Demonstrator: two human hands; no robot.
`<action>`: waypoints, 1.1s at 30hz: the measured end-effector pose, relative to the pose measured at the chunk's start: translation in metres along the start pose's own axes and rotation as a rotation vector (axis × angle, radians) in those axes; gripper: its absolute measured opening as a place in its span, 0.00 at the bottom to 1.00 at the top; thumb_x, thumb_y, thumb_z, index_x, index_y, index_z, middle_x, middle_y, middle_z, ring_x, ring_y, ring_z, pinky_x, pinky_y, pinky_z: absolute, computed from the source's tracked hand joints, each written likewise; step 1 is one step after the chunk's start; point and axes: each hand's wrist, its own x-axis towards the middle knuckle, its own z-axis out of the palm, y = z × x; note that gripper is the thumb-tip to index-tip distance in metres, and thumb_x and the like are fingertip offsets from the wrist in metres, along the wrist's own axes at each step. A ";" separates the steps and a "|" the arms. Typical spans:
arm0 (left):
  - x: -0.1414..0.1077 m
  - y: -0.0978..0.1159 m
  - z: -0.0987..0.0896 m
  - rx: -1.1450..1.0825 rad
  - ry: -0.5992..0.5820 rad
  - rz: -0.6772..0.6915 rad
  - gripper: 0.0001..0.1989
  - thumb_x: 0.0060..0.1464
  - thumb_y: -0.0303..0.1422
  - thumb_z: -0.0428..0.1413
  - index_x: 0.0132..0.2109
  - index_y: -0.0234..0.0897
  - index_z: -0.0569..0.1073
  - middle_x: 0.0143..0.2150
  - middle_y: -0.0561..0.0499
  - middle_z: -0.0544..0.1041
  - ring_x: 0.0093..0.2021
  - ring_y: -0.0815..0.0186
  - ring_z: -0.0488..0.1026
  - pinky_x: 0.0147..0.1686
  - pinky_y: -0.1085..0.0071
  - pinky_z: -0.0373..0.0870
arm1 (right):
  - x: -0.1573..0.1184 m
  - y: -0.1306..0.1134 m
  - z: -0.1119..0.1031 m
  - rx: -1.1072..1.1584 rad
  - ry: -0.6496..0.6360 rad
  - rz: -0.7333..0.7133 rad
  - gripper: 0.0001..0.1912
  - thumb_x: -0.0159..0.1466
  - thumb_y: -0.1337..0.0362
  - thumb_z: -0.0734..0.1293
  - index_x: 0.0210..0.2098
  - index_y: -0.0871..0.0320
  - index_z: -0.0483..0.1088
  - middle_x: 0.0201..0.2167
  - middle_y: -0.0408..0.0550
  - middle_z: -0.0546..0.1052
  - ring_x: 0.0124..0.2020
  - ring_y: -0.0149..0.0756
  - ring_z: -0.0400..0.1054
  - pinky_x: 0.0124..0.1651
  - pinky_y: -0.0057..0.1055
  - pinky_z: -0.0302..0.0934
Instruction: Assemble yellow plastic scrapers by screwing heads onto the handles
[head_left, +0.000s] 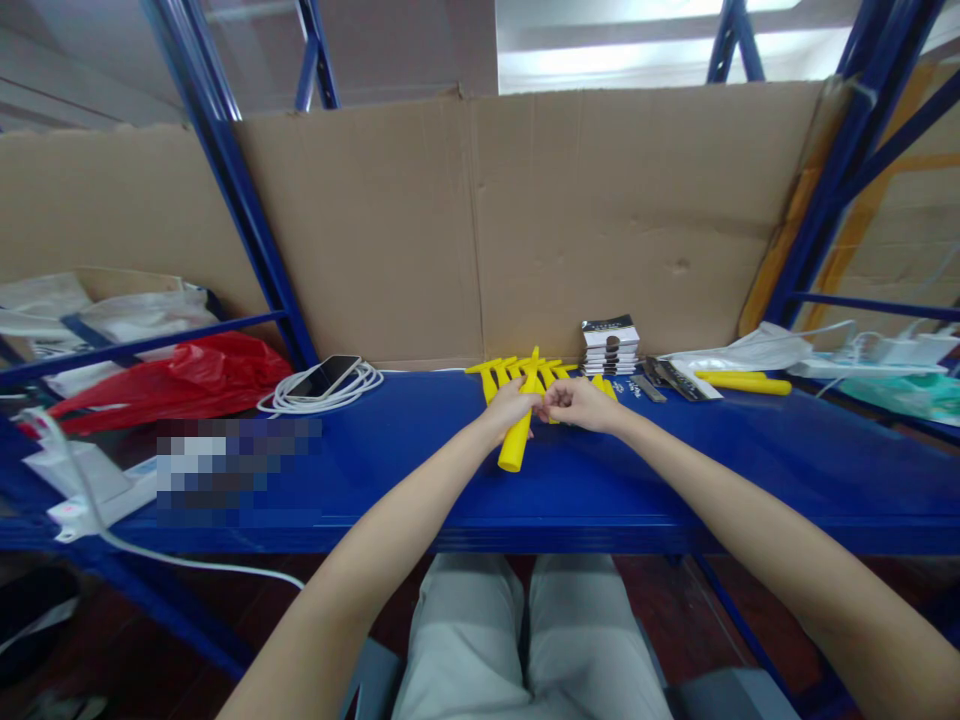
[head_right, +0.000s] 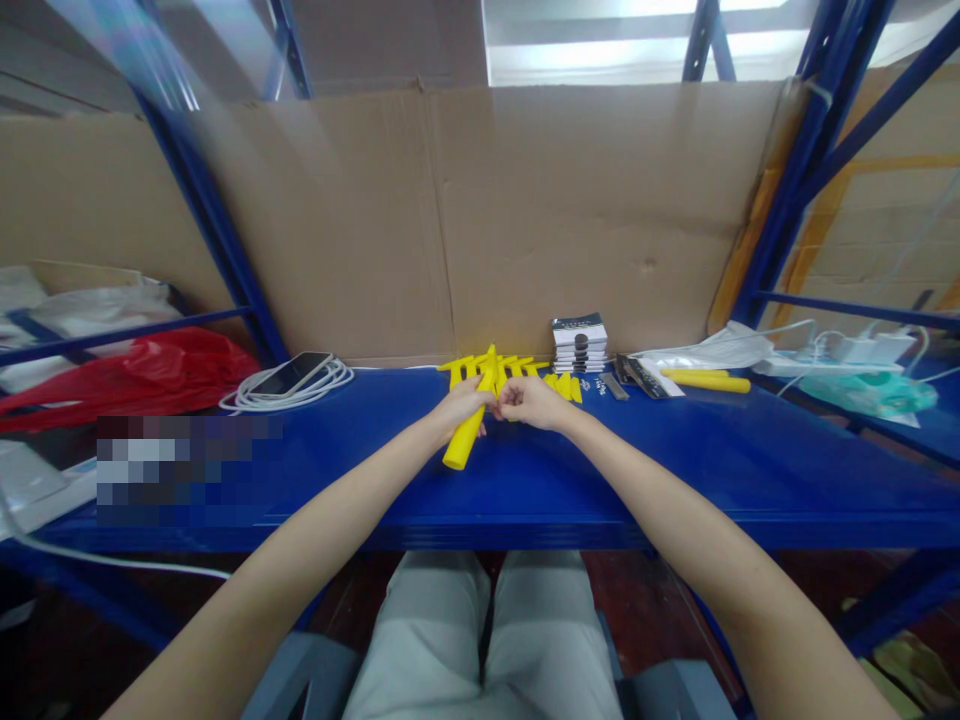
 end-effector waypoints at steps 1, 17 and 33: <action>0.000 0.000 0.000 -0.001 -0.006 -0.001 0.33 0.42 0.24 0.50 0.59 0.31 0.58 0.20 0.56 0.70 0.13 0.71 0.63 0.17 0.73 0.67 | 0.000 0.000 0.000 -0.007 0.004 -0.003 0.04 0.46 0.66 0.63 0.23 0.59 0.63 0.16 0.37 0.66 0.17 0.22 0.57 0.21 0.22 0.53; -0.005 0.006 -0.006 -0.064 0.011 0.010 0.32 0.38 0.23 0.50 0.56 0.32 0.60 0.23 0.54 0.72 0.15 0.70 0.65 0.15 0.75 0.64 | -0.035 0.068 -0.127 -0.773 0.283 0.584 0.07 0.47 0.66 0.66 0.14 0.58 0.67 0.14 0.43 0.70 0.21 0.31 0.64 0.25 0.26 0.56; -0.004 0.010 -0.010 -0.062 -0.021 0.033 0.29 0.39 0.23 0.50 0.53 0.32 0.63 0.25 0.52 0.74 0.14 0.72 0.65 0.15 0.76 0.64 | -0.035 0.076 -0.124 -0.820 0.265 0.617 0.05 0.48 0.66 0.66 0.17 0.58 0.69 0.16 0.43 0.71 0.20 0.30 0.64 0.26 0.25 0.57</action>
